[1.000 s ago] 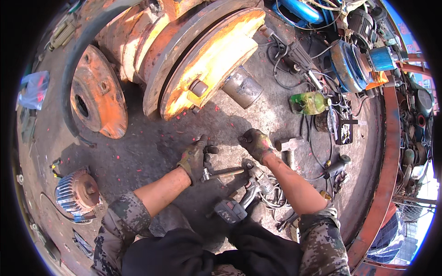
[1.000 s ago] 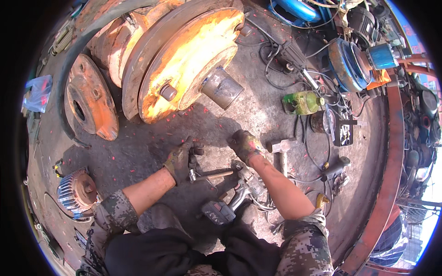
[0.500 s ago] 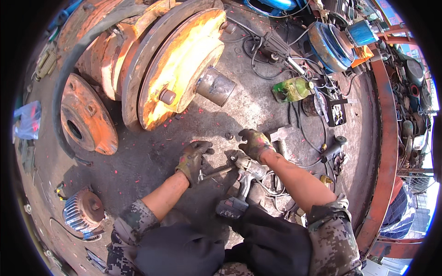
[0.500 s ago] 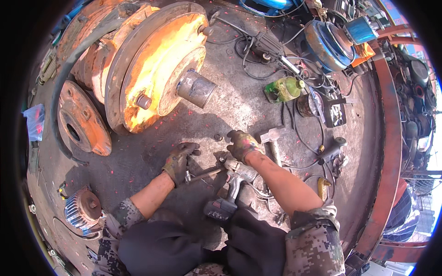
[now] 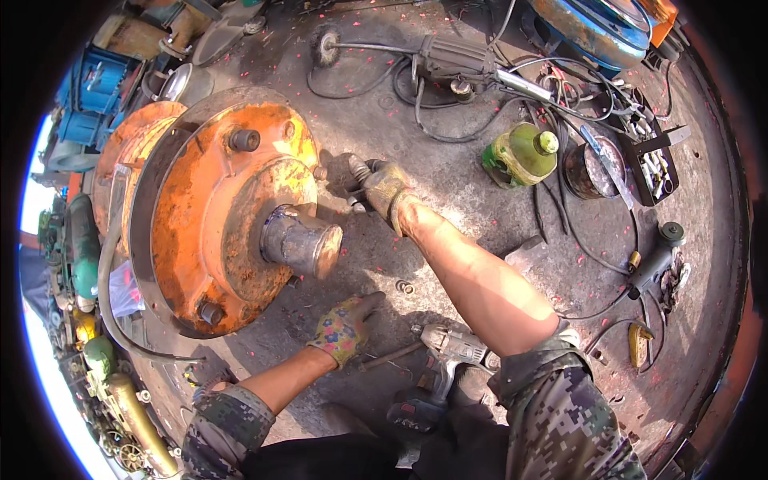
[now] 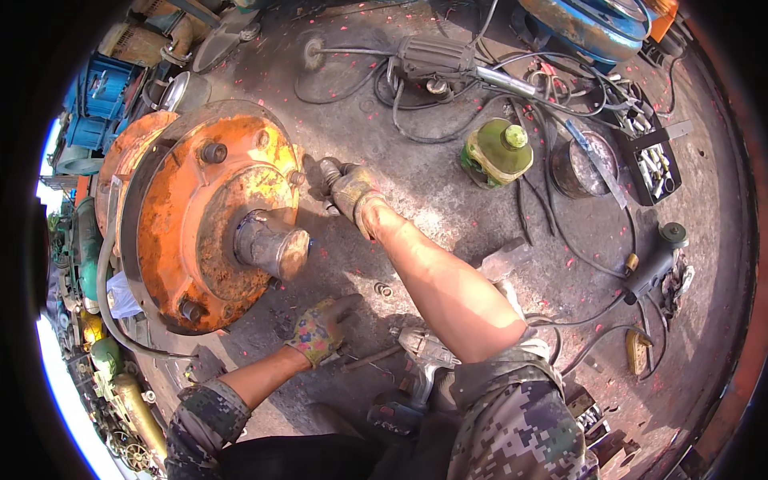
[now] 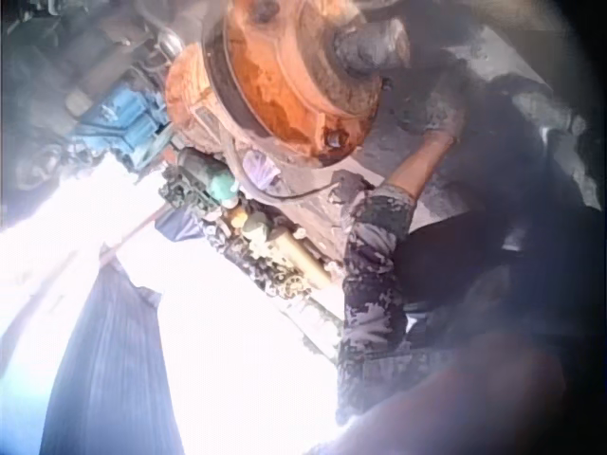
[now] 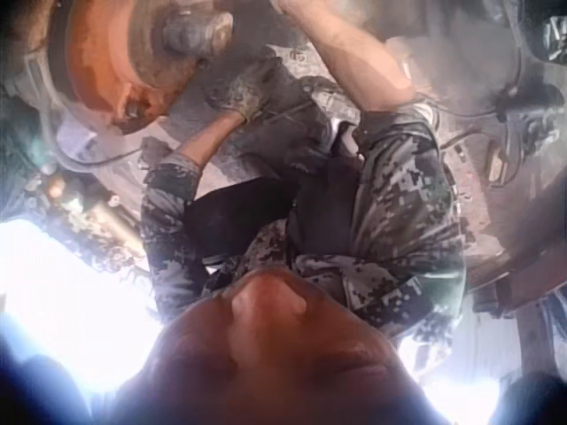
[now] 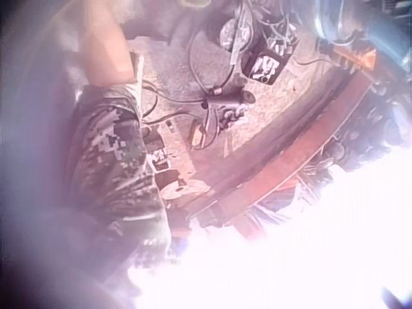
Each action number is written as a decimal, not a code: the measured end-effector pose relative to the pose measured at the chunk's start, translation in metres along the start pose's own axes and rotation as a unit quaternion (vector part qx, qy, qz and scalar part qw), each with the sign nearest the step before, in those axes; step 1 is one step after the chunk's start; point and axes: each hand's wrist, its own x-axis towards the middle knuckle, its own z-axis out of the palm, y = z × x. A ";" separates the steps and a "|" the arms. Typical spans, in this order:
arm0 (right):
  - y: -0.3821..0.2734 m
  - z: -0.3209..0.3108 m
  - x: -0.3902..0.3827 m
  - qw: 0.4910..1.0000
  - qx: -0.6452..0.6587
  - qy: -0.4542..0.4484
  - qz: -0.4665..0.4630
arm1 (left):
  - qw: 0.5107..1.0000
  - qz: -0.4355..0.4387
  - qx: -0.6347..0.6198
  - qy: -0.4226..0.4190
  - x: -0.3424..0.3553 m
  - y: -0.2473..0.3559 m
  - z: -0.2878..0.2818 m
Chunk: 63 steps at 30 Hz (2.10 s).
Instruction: The person uses a hammer and a power drill to work on a large, rusty mechanical component. They repeatedly strike the component with the hammer and use the drill to remove or adjust parts.
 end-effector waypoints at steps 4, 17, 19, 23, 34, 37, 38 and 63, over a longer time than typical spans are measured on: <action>-0.005 0.046 0.014 0.995 0.042 -0.075 0.048 | 0.989 -0.041 -0.087 0.114 0.015 0.004 0.030; 0.007 0.028 0.039 0.997 0.043 -0.043 0.045 | 0.956 -0.069 -0.092 0.270 0.034 0.017 0.053; 0.004 0.035 0.033 0.995 0.049 -0.071 0.044 | 0.953 -0.090 -0.132 0.256 0.032 0.010 0.053; 0.016 0.034 0.038 0.991 0.090 -0.068 -0.067 | 0.961 -0.072 -0.077 0.254 0.031 0.014 0.051; 0.007 0.037 0.046 0.995 0.029 -0.083 -0.042 | 0.985 0.004 0.067 0.157 0.049 0.022 0.054; -0.003 0.043 0.035 0.997 -0.015 -0.061 0.039 | 0.984 -0.052 0.129 0.113 0.055 0.027 0.052; 0.004 0.047 0.037 0.998 -0.053 -0.032 -0.027 | 0.987 -0.068 0.052 0.138 0.052 0.023 0.054; 0.033 0.027 0.051 0.985 -0.050 0.053 -0.159 | 0.809 -0.279 -0.456 0.244 0.010 0.045 0.011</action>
